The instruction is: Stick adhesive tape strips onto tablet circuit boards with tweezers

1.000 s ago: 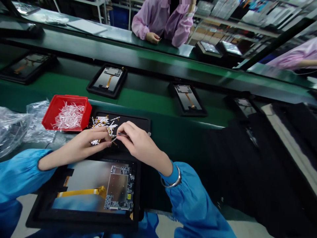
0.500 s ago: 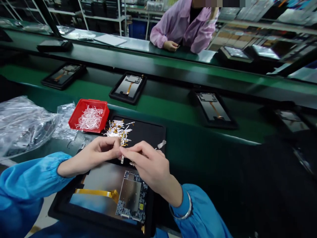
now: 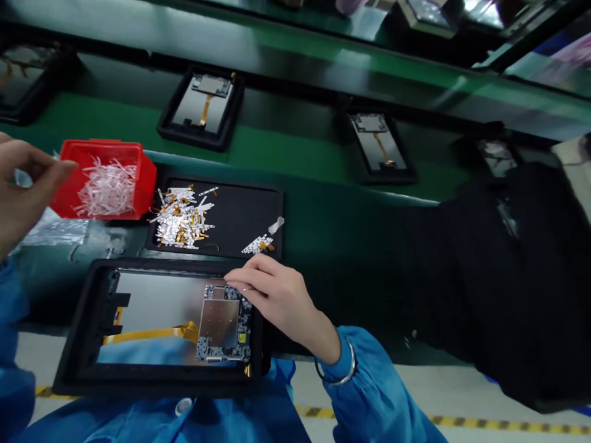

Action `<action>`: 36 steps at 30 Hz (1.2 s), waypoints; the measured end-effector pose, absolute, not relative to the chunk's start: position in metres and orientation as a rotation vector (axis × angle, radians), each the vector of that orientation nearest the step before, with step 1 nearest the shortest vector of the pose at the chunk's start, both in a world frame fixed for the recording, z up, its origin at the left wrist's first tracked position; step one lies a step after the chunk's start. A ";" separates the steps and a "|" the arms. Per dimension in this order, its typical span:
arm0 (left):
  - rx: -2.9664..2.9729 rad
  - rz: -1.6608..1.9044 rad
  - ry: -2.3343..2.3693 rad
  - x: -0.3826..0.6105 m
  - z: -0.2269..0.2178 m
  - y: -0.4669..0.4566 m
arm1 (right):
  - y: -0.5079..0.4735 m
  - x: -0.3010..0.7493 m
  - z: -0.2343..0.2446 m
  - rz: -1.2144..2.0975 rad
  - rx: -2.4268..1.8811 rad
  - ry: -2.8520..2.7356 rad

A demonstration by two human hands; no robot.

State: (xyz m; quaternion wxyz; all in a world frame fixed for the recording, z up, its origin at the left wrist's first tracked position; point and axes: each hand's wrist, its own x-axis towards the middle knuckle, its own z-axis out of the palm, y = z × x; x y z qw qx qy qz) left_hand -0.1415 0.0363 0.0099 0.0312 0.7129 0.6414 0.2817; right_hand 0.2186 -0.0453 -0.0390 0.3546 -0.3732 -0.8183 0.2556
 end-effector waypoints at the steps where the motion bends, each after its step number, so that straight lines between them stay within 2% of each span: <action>1: 2.256 0.818 1.944 -0.132 0.009 0.031 | -0.046 0.220 -0.040 0.641 -0.964 -2.151; 3: 2.415 0.724 1.756 -0.107 0.008 0.016 | -0.048 0.223 -0.039 0.589 -0.991 -2.221; 7: 2.630 0.634 1.052 -0.063 -0.005 -0.009 | -0.049 0.226 -0.034 0.467 -1.083 -2.375; 10: 2.607 0.563 0.802 -0.048 -0.019 -0.017 | -0.050 0.225 -0.030 0.445 -1.137 -2.436; 20: 2.590 0.486 0.749 -0.046 -0.028 -0.017 | -0.057 0.221 -0.039 0.703 -1.296 -2.306; 26: 2.713 0.478 0.713 -0.044 -0.034 -0.021 | -0.057 0.214 -0.016 0.744 -1.681 -2.251; 30: 2.772 0.432 0.686 -0.042 -0.029 -0.018 | -0.052 0.223 -0.012 0.658 -1.422 -2.510; 36: 2.717 0.465 0.729 -0.034 -0.023 -0.014 | -0.045 0.247 -0.012 0.938 -1.174 -2.362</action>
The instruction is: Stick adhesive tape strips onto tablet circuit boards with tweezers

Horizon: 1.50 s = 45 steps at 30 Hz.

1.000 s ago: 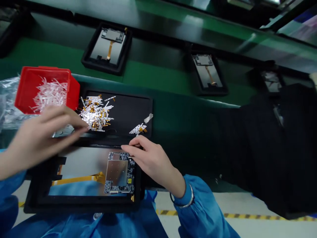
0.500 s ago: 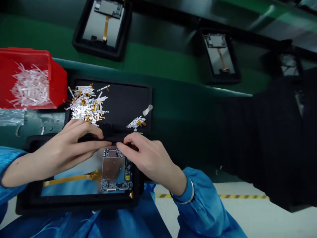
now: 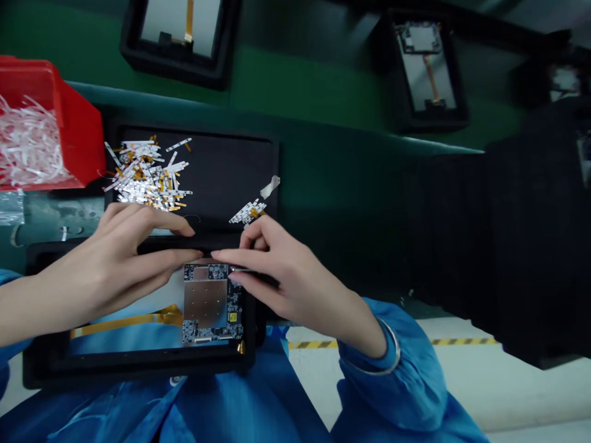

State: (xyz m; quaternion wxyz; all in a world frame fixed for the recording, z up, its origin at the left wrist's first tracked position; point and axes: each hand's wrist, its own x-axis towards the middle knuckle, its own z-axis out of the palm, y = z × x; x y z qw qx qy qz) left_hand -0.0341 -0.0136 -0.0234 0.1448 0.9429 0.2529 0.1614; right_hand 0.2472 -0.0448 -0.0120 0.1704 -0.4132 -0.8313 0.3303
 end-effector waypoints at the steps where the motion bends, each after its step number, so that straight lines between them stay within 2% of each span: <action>1: 2.727 0.470 0.719 -0.032 -0.024 -0.013 | -0.046 0.250 -0.008 0.989 -1.170 -2.280; 5: 2.785 0.443 0.622 -0.025 -0.026 -0.009 | -0.053 0.252 0.005 1.042 -1.181 -1.947; 9: 2.798 0.442 0.578 -0.025 -0.029 -0.007 | -0.054 0.244 -0.006 1.002 -1.293 -1.593; 13: 2.573 0.435 0.602 -0.028 -0.033 -0.010 | -0.047 0.234 -0.027 1.395 -1.233 -1.290; 16: 2.512 0.408 0.649 -0.027 -0.034 -0.012 | -0.044 0.231 -0.033 1.495 -1.167 -1.266; 24: 2.835 0.450 0.608 -0.017 -0.020 -0.009 | -0.044 0.229 -0.033 1.445 -1.223 -1.255; 36: 2.358 0.326 0.717 0.004 -0.020 0.003 | -0.047 0.227 -0.036 1.398 -1.262 -1.187; 45: 2.646 0.302 0.672 -0.020 -0.004 -0.021 | -0.043 0.228 -0.040 1.417 -1.141 -1.199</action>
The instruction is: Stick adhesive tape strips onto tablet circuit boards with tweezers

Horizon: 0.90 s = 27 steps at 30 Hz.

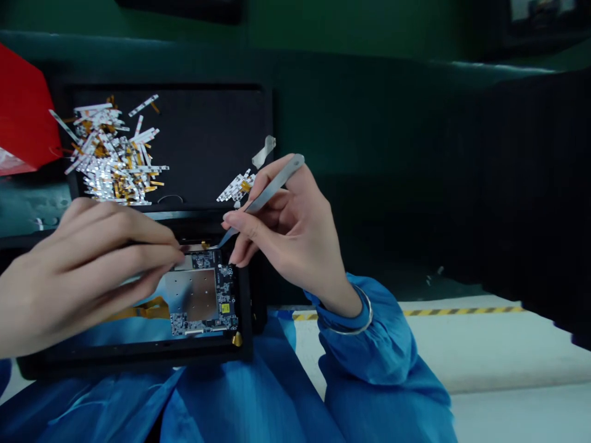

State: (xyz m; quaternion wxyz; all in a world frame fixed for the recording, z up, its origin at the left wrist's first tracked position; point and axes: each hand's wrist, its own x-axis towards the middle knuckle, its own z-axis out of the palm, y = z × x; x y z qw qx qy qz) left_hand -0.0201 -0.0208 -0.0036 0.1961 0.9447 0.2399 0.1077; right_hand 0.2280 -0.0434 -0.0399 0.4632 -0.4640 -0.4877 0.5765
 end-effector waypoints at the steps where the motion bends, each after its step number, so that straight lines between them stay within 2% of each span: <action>1: 2.673 0.280 0.658 -0.022 -0.003 -0.024 | -0.043 0.228 -0.040 1.413 -1.139 -1.205; 9: 2.779 0.172 0.611 -0.033 -0.006 -0.038 | -0.043 0.230 -0.041 1.390 -1.147 -1.260; 20: 2.844 0.308 0.614 -0.028 -0.019 -0.041 | -0.048 0.225 -0.030 1.259 -1.219 -1.341; 27: 2.844 0.283 0.614 -0.029 -0.021 -0.040 | -0.044 0.228 -0.033 1.304 -1.136 -1.378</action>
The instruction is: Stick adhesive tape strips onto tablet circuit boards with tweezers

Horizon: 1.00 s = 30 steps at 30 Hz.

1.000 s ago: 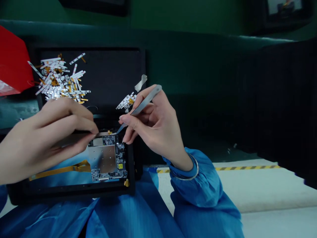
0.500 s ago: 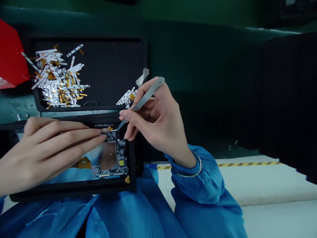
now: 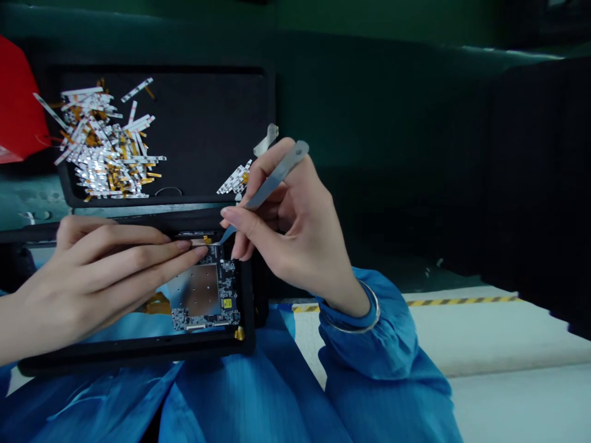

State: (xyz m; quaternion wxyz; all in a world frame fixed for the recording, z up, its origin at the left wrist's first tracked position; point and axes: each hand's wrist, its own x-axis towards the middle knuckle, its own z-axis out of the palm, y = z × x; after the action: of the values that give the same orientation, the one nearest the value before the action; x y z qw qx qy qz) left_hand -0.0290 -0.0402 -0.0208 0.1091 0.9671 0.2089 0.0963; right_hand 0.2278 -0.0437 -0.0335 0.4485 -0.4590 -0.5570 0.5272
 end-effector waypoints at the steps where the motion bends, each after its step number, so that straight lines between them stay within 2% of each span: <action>1: 2.873 0.291 0.607 -0.029 -0.021 -0.041 | -0.043 0.228 -0.034 1.304 -1.137 -1.374; 7: 3.051 0.296 0.496 -0.027 -0.018 -0.042 | -0.045 0.224 -0.034 1.260 -1.162 -1.372; 14: 2.962 0.248 0.549 -0.030 -0.023 -0.040 | -0.068 0.228 -0.040 1.014 -1.043 -1.140; 17: 3.003 0.269 0.507 -0.029 -0.025 -0.043 | -0.095 0.242 -0.038 1.044 -1.068 -1.068; 22: 3.326 0.129 0.455 -0.023 -0.024 -0.053 | -0.149 0.247 -0.028 1.194 -1.299 -1.444; 30: 2.819 0.366 0.762 -0.034 -0.025 -0.035 | -0.207 0.209 -0.030 0.704 -1.617 -1.831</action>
State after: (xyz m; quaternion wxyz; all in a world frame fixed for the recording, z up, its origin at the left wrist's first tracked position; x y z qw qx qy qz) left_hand -0.0337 -0.0347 -0.0246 0.0991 0.9532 0.2576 0.1238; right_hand 0.2094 -0.2073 -0.0299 0.2952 -0.6078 -0.6881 0.2644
